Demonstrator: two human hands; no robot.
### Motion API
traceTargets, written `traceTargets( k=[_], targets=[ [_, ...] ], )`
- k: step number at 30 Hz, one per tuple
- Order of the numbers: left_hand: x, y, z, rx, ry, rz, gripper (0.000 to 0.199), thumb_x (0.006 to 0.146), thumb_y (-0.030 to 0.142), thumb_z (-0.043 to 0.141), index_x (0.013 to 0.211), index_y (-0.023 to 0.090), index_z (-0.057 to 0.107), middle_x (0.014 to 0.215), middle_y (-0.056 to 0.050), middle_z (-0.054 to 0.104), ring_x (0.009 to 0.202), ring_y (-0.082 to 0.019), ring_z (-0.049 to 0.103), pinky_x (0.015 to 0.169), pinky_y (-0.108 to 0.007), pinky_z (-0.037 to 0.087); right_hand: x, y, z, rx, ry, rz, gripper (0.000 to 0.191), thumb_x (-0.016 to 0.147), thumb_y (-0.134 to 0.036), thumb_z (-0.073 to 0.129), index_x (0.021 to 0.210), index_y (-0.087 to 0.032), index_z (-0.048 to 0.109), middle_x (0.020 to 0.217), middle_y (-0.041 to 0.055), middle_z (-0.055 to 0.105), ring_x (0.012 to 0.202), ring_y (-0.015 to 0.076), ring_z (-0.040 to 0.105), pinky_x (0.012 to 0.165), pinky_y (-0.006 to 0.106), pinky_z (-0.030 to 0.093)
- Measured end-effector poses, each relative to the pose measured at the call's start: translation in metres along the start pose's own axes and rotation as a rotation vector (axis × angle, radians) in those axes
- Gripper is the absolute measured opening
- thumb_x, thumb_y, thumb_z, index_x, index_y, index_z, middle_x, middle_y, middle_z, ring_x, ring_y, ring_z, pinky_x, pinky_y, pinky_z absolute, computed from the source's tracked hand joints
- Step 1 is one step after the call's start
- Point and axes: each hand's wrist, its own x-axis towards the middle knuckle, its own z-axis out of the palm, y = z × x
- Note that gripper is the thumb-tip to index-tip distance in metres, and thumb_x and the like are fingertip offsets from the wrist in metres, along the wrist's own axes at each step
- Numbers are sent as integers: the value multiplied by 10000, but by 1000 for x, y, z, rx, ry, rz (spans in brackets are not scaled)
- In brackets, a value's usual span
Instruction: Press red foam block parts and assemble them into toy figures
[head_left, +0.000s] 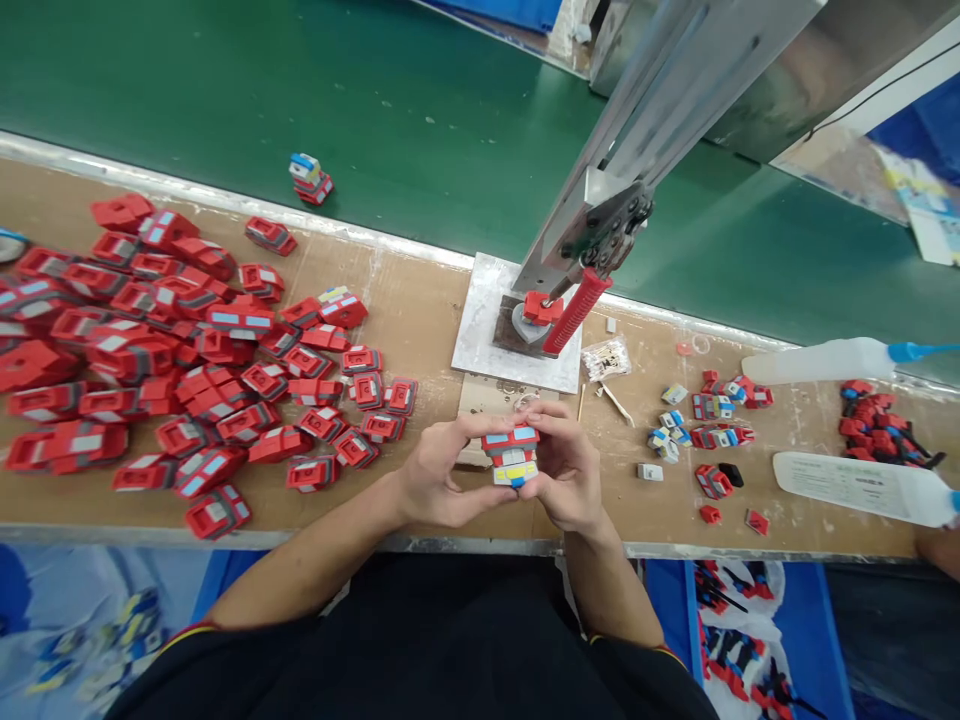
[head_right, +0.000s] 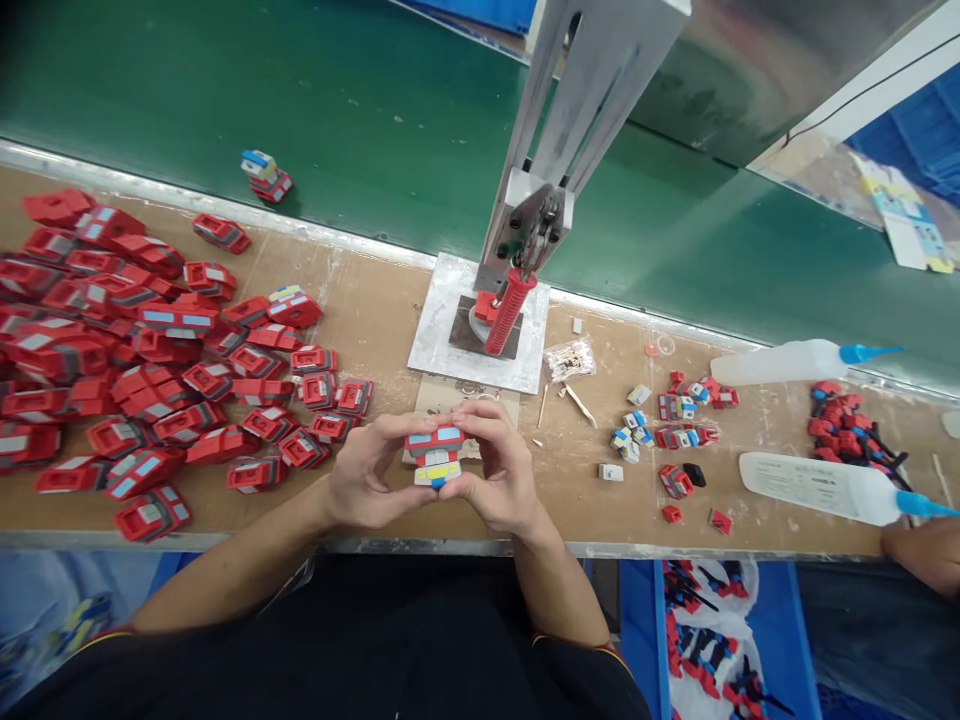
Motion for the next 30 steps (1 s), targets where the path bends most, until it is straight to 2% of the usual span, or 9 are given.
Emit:
traceTargets(
  k=[4, 6, 10, 12, 14, 17, 20, 26, 30],
  targets=[
    [6, -1, 2, -104, 71, -50, 621, 779, 380, 968, 1301, 207, 681, 1143, -119, 833, 934, -220, 839, 835, -275, 692, 9, -1, 5, -5, -23, -68, 578, 828, -740, 774, 1232, -340, 677, 1147, 79, 644, 1042, 256, 700, 851, 411, 646],
    [15, 4, -7, -121, 38, -87, 580, 770, 372, 968, 1250, 189, 698, 1088, -107, 833, 895, -207, 827, 807, -269, 682, 12, -5, -2, -14, -27, -138, 534, 876, -705, 746, 1264, -347, 667, 1146, 70, 625, 968, 228, 678, 798, 381, 627],
    [53, 8, -42, 110, -252, -154, 537, 794, 281, 901, 1291, 191, 718, 1107, -110, 830, 926, -220, 811, 854, -315, 666, 30, -11, -32, -152, 93, -254, 394, 994, -629, 614, 1298, -378, 634, 1322, 84, 587, 1025, 231, 640, 766, 377, 593],
    [80, -1, -60, 322, -386, -151, 616, 740, 202, 886, 1334, 225, 726, 1342, -137, 770, 1151, -279, 778, 1006, -385, 631, 46, -9, -45, -264, 65, -242, 403, 999, -615, 609, 1322, -374, 613, 1453, 97, 551, 1206, 266, 620, 825, 396, 597],
    [109, -17, -73, 494, -537, -169, 728, 639, 124, 890, 1341, 244, 741, 1622, -162, 569, 1381, -361, 663, 1098, -441, 580, 65, -6, -49, -343, -45, -197, 441, 986, -621, 627, 1335, -351, 615, 1504, 110, 542, 1308, 286, 593, 885, 413, 599],
    [145, -42, -77, 614, -767, -228, 703, 624, 128, 875, 1309, 238, 766, 1747, -170, 385, 1415, -385, 625, 1040, -420, 585, 87, 0, -45, -368, -171, -127, 479, 981, -684, 592, 1261, -303, 668, 1339, 112, 645, 1206, 270, 642, 896, 414, 598],
    [167, -55, -70, 676, -916, -249, 695, 666, 177, 842, 1351, 242, 744, 1705, -158, 432, 1321, -348, 670, 982, -382, 577, 87, -5, -42, -325, -182, -130, 509, 980, -735, 563, 1163, -283, 709, 1093, 68, 694, 987, 227, 668, 844, 395, 588],
    [179, -57, -67, 700, -1004, -238, 666, 722, 233, 788, 1386, 246, 732, 1578, -118, 527, 1201, -282, 678, 1058, -357, 508, 64, -60, -55, -85, -206, -290, 464, 1031, -680, 535, 1296, -336, 698, 1074, 45, 755, 913, 197, 708, 773, 363, 592],
    [180, -58, -71, 718, -1006, -227, 590, 750, 268, 784, 1339, 273, 765, 1548, -92, 546, 1187, -273, 681, 1074, -364, 509, 102, -116, -61, 68, -130, -358, 537, 981, -751, 568, 1336, -360, 669, 1126, 31, 793, 961, 213, 774, 671, 333, 612]
  ],
)
